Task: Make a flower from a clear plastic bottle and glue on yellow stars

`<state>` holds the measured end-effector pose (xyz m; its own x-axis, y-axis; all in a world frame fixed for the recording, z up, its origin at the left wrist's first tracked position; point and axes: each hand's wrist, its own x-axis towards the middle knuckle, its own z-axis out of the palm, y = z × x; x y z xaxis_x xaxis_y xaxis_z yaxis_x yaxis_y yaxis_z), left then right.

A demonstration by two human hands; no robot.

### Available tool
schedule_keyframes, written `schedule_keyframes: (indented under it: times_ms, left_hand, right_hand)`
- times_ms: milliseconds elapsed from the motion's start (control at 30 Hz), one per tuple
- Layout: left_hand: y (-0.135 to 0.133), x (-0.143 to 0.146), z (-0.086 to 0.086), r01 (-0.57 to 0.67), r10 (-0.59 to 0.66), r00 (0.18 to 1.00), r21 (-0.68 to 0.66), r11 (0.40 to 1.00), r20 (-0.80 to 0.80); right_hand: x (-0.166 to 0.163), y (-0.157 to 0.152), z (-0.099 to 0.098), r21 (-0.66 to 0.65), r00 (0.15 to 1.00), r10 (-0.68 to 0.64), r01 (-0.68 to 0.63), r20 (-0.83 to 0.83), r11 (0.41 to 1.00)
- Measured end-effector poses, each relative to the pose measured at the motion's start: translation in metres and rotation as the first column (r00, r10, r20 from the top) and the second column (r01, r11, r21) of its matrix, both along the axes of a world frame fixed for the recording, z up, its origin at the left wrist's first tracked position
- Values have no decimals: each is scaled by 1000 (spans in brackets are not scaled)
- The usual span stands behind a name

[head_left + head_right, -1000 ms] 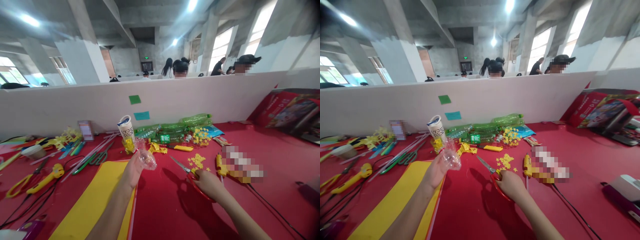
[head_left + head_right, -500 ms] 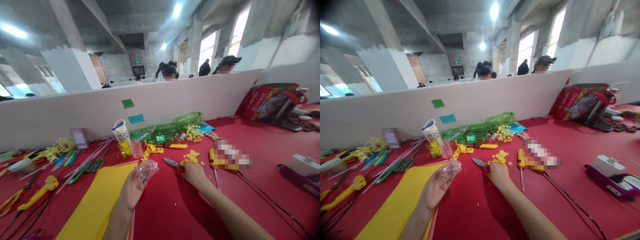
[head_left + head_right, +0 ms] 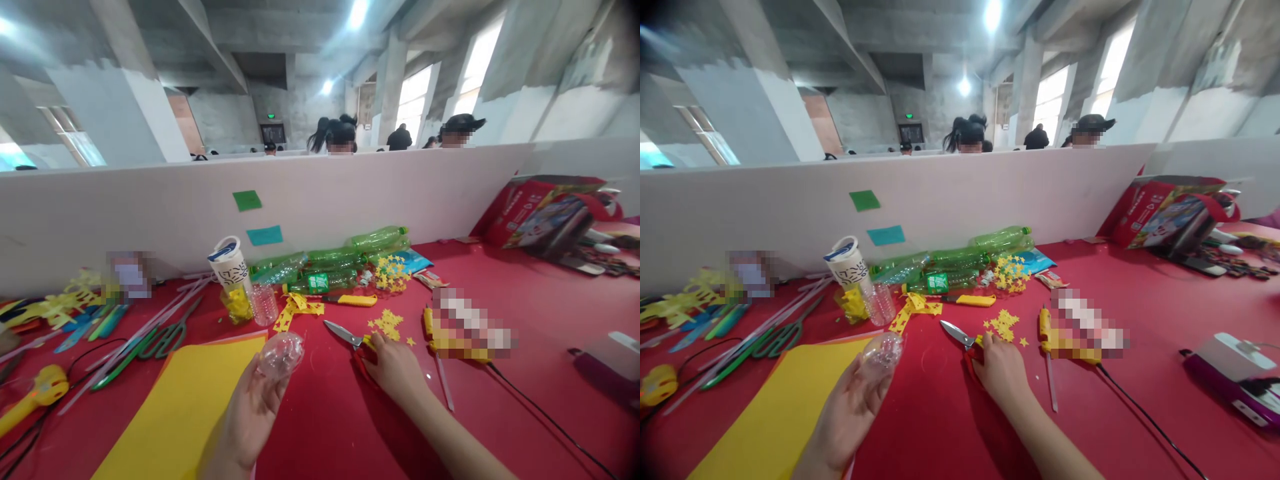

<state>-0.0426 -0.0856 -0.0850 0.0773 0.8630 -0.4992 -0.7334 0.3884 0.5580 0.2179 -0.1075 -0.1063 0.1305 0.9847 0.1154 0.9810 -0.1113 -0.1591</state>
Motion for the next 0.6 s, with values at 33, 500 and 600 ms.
schedule_keyframes:
  times_ms: [33, 500, 600]
  left_hand:
    - [0, 1, 0, 9, -9, 1000, 0, 1000, 7]
    - [-23, 21, 6, 149, -168, 981, 174, 973, 99]
    - [-40, 44, -3, 297, -317, 943, 178, 938, 99]
  right_hand:
    - [1, 1, 0, 16, 1000, -4, 4, -8, 1000]
    - [-27, -19, 11, 262, 790, 330, -221, -518, 940]
    - [-53, -30, 4, 299, 611, 425, -304, -667, 905]
